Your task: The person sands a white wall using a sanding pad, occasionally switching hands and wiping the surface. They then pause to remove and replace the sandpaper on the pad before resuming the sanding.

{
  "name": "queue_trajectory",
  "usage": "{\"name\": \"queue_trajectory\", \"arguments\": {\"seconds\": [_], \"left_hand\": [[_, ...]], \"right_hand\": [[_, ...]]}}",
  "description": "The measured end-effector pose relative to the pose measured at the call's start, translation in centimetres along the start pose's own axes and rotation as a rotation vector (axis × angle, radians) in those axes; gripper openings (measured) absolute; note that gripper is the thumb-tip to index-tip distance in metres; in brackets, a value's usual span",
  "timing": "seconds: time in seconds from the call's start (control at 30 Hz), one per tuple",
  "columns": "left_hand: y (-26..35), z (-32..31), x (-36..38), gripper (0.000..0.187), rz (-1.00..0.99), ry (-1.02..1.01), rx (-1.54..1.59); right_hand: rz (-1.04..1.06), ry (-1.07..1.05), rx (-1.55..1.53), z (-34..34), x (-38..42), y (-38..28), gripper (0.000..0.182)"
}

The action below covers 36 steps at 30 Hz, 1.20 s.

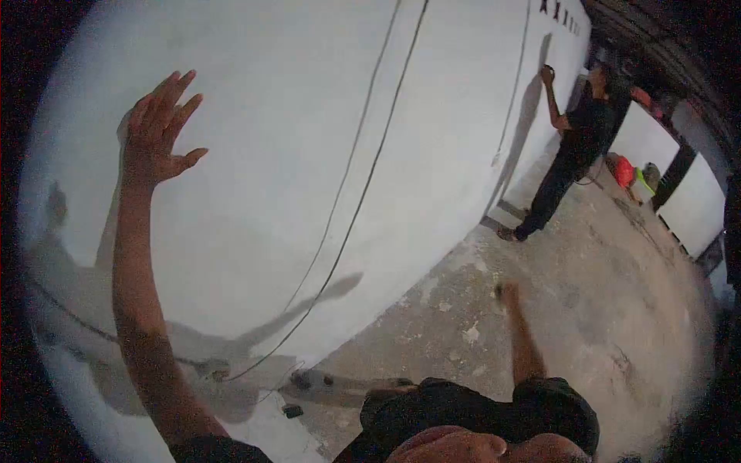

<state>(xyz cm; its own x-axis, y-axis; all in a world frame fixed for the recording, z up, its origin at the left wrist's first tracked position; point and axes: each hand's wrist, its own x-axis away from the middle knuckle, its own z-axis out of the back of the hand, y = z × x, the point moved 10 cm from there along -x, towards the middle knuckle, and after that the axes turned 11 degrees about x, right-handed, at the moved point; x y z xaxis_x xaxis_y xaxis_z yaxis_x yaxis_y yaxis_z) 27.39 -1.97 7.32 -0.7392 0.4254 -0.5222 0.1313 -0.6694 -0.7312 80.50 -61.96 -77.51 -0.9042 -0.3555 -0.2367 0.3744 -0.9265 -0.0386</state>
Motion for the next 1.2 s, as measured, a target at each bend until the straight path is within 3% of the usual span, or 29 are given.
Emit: {"name": "queue_trajectory", "arguments": {"seconds": [0.03,0.07,0.1,0.23,0.4,0.43,0.47,0.5,0.53,0.6,0.7,0.73,0.8,0.83,0.97,1.03,1.2], "left_hand": [[0.0,-0.1,0.1,0.080,0.007,-0.008,-0.026],[0.1,-0.4,0.2,0.086,0.007,-0.008,0.014],[-0.2,-0.6,0.4,0.086,0.004,0.005,0.016],[-0.5,-1.0,0.5,0.095,0.030,-0.039,-0.005],[-0.3,-1.3,0.3,0.090,0.145,-0.090,0.010],[0.0,-0.7,0.1,0.091,0.078,-0.011,0.040],[0.5,0.1,0.1,0.091,0.011,0.067,0.071],[0.4,0.0,0.1,0.091,0.007,0.067,0.075],[0.2,-0.5,0.2,0.091,0.024,0.023,0.059],[0.0,-0.9,0.2,0.091,0.037,-0.012,0.040],[0.1,-1.3,0.6,0.089,0.037,-0.025,-0.006],[-0.3,-1.5,0.9,0.089,0.025,-0.010,-0.004],[-0.3,-1.8,0.8,0.088,-0.034,-0.005,-0.002],[0.2,-1.6,1.4,0.089,-0.055,-0.006,-0.004],[1.0,-0.8,0.5,0.097,-0.085,0.057,0.066],[0.0,-2.2,0.7,0.101,-0.015,-0.061,0.027],[1.1,-1.4,-0.3,0.100,-0.060,0.048,-0.080]], "right_hand": [[-0.017,0.006,0.004,-1.5,6.7,1.0,0.037],[0.194,-0.322,0.254,-5.8,10.4,-3.1,0.022],[0.182,-0.316,0.256,-5.3,9.7,-3.0,0.022],[0.115,-0.495,0.296,-6.7,21.5,-1.6,0.022],[0.060,-0.738,0.351,-3.7,24.6,-0.4,0.024],[0.057,-0.739,0.351,-5.2,25.1,1.3,0.024],[0.089,-0.607,0.345,-6.3,23.5,1.4,0.025],[0.121,-0.477,0.337,-6.1,21.0,-0.1,0.027],[0.119,-0.480,0.334,-6.6,21.3,-0.3,0.027],[-0.047,-0.356,-0.045,-7.0,18.0,-2.5,0.023],[-0.302,-0.143,-0.599,2.7,17.3,-7.0,0.019],[-0.319,-0.139,-0.608,0.0,16.9,-6.1,0.019],[0.258,-0.346,0.214,-8.2,17.6,-9.2,0.014],[0.245,-0.365,0.178,-9.6,21.2,-11.7,0.014],[0.218,-0.412,-0.729,-9.6,23.1,-12.5,0.020],[0.203,-0.433,-1.165,-9.1,22.5,-13.1,0.024],[0.090,-0.454,-2.193,-8.9,23.6,-12.0,0.034]]}}
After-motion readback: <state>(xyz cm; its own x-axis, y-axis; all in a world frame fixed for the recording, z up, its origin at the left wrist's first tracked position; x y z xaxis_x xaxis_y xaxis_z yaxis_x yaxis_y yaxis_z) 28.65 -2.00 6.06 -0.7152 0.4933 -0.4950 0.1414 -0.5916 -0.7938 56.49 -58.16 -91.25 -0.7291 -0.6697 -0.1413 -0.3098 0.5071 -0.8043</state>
